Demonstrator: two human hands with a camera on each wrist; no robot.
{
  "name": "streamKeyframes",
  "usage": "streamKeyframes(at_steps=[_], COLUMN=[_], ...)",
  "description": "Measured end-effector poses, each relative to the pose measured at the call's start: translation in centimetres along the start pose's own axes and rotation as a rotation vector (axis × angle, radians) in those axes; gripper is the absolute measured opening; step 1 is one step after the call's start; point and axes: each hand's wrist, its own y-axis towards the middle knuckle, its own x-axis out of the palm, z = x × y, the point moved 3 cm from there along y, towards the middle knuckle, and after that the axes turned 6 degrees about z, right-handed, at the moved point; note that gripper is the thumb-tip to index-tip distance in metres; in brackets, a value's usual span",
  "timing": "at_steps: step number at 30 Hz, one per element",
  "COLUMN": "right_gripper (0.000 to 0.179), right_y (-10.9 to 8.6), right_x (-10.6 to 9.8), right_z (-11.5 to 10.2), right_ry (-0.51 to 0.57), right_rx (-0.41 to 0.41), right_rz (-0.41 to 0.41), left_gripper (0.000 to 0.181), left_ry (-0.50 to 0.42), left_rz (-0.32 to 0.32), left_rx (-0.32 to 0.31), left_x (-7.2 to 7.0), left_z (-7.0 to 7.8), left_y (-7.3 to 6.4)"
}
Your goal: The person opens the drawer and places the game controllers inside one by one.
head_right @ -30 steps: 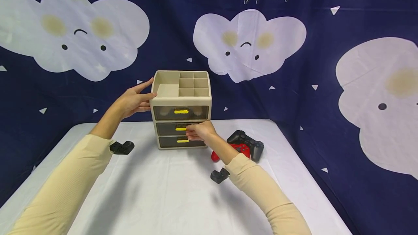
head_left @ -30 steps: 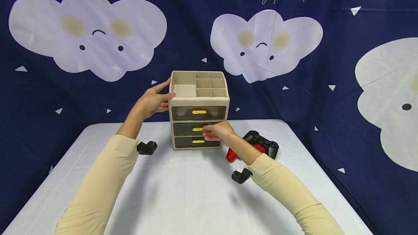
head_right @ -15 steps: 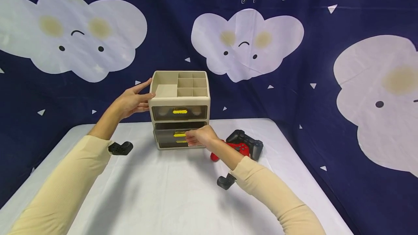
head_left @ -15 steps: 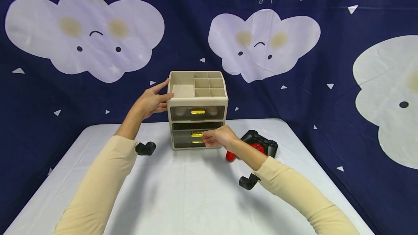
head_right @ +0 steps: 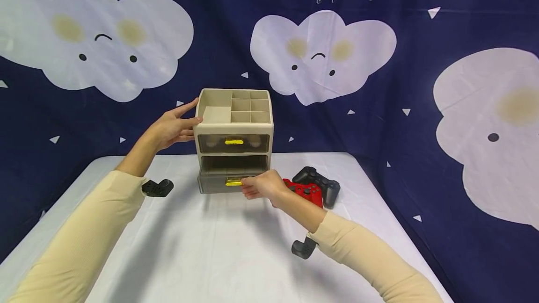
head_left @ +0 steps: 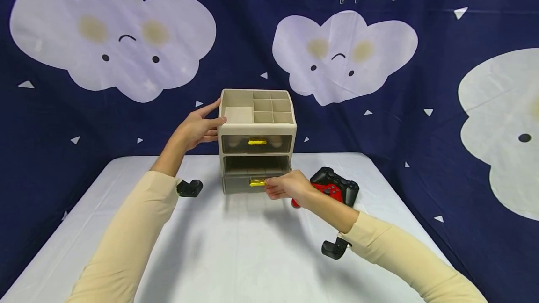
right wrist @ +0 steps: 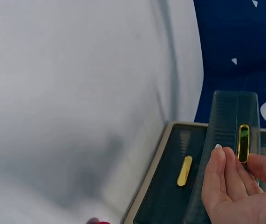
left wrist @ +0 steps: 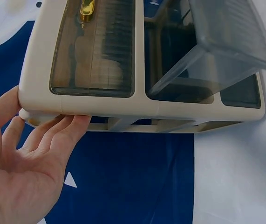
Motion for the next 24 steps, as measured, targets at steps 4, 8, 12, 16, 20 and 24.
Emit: streamKeyframes(at_steps=[4,8,12,16,20,24], right_gripper=[0.026,0.026,0.026,0.026,0.027,0.027], right_y=[-0.7,-1.4,-2.1,-2.8,-3.2,-3.4], right_x=[0.1,0.3,0.4,0.5,0.6,0.6], right_z=[0.6,0.9,0.9,0.9,0.9,1.1], right_ry=[-0.007,0.001,0.026,0.029,0.027,0.033], right_rx=[0.008,0.005,-0.015,-0.022,-0.024,-0.028], right_rz=[0.003,0.003,-0.002,-0.015,-0.026,-0.031], left_gripper=[0.074,0.074,0.074,0.074,0.074,0.074], left_ry=[-0.004,-0.010,-0.013,0.000,0.010,0.010], left_rz=[-0.004,-0.002,0.000,0.008,0.007,0.004], left_rx=[0.004,-0.002,-0.014,-0.019,-0.018,-0.014], left_x=[0.1,0.0,0.1,0.1,0.0,0.1], left_z=[0.0,0.0,0.1,0.1,0.1,0.0], left_y=[0.0,-0.1,-0.1,0.0,0.0,0.0])
